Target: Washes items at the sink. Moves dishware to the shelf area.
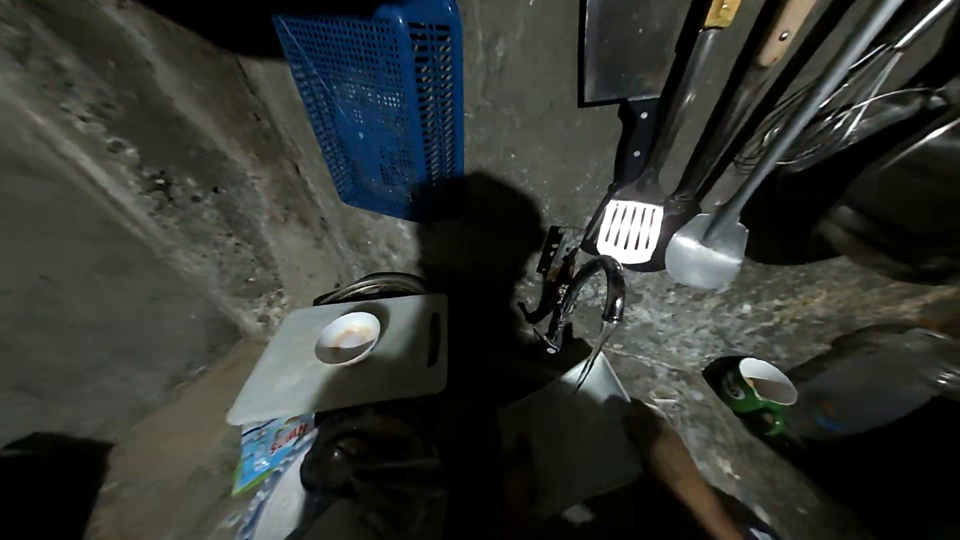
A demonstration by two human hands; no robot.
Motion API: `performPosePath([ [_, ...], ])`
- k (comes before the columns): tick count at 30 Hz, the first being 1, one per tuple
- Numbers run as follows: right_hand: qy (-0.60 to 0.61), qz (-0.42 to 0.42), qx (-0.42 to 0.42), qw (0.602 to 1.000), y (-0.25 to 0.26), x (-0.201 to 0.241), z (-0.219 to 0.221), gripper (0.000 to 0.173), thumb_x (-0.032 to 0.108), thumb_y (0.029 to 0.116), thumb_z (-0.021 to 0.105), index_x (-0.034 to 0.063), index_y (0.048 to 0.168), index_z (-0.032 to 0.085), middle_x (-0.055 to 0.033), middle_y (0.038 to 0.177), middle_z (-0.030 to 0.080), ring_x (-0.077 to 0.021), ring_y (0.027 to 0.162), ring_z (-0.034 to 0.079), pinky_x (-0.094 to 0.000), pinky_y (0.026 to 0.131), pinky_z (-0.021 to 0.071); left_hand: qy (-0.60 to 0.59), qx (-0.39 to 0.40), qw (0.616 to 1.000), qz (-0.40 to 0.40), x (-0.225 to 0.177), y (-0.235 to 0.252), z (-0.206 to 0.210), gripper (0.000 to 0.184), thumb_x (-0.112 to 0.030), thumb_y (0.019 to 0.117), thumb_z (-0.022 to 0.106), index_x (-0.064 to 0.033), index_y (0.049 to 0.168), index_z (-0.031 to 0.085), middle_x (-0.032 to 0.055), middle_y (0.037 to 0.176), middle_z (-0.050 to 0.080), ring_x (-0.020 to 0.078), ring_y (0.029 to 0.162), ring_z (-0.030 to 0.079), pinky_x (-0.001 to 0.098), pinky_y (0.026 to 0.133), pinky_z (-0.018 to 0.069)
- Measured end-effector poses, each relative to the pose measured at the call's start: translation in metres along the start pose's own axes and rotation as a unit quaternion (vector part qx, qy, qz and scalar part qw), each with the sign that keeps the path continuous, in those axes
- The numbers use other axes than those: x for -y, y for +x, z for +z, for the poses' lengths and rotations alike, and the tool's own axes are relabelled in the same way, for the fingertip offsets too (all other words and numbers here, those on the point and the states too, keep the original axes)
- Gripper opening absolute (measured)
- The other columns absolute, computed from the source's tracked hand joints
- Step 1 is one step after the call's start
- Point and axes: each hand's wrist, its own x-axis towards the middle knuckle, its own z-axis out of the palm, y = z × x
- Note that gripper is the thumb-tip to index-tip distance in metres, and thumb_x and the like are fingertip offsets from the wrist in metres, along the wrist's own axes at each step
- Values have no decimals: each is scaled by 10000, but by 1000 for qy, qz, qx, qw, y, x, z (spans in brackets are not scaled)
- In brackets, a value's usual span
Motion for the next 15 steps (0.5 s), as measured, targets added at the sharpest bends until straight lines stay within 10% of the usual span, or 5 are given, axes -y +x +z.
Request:
performPosePath([
  [5,10,12,-69,998,-34,11,51,435,210,1102,424,-40,1446,513,-289,1216,672,-426,1142,659,-572,1021,491,88,82,982,146,-40,-5,10,470,-233,1078,471,38,1461,495,234,1461,537,339,1371,505,463,1163,376],
  [11,83,-19,-74,994,-48,9,72,413,198,1092,431,-53,1396,554,-259,1229,672,-365,1153,658,-524,1028,498,-67,-129,972,183,-32,3,48,433,-253,1049,511,97,1272,634,265,1219,673,336,1167,640,415,1059,472],
  [13,77,-42,-103,991,-45,9,75,402,202,1085,435,-47,1361,588,-238,1191,691,-348,1111,675,-515,1002,518,3,-37,979,202,-48,-10,18,426,-315,1058,505,-12,1327,632,122,1251,690,178,1162,654,314,1022,516],
  [15,61,-37,-111,991,-41,9,73,411,244,1092,426,-44,1309,623,-229,1161,694,-332,1080,680,-504,983,524,-129,4,977,167,-64,-10,37,355,-144,1063,518,61,1349,566,172,1235,649,160,1076,624,267,951,502],
])
